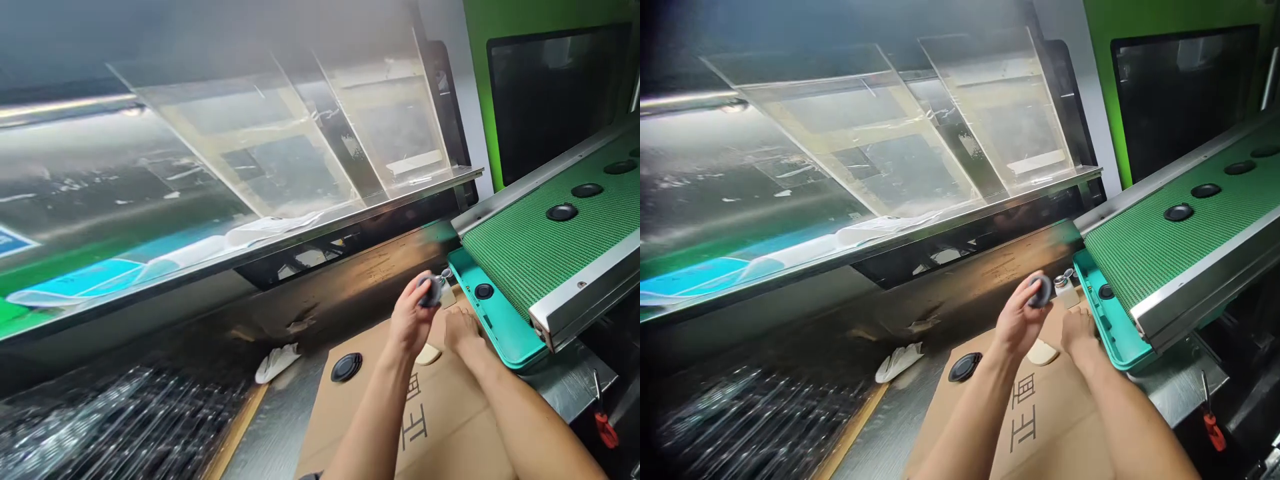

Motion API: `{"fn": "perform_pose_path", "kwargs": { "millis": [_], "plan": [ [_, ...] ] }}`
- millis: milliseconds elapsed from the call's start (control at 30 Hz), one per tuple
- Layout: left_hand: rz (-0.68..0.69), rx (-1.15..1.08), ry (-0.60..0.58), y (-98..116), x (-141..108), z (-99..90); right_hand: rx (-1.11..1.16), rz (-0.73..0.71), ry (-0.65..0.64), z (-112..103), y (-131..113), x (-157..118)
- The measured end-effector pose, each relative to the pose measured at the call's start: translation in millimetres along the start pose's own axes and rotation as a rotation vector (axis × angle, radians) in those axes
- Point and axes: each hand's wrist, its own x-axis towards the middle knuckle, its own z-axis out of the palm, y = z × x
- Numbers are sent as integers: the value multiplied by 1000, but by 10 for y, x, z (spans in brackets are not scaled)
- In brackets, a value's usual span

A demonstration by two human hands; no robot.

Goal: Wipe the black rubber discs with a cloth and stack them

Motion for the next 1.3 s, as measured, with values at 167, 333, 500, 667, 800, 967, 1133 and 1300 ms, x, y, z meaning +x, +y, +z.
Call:
{"fn": "perform_pose_path", "kwargs": {
  "millis": [167, 333, 500, 667, 800, 967, 1133, 1300],
  "plan": [
    [-195, -337, 261, -326, -315, -1250, -56, 44, -2, -14, 79, 4],
    [-268, -388, 258, -552, -403, -1482, 34, -127, 36, -115, 65, -6],
    [-385, -521, 97, -550, -386, -1425, 473, -317, 155, -114, -169, -58],
    [-382, -611, 29, -502, -440, -1362, 567, -337, 184, -7, -330, -134],
    [-348, -657, 36, -479, -445, -1351, 554, -332, 188, 15, -366, -163],
    [-380, -708, 28, -459, -436, -1368, 563, -338, 207, 20, -362, -167],
    [-419, -719, 72, -448, -426, -1382, 570, -251, 292, 18, -319, -116],
    [-412, -651, 130, -468, -403, -1377, 530, -266, 288, 82, -276, -90]
  ]
}}
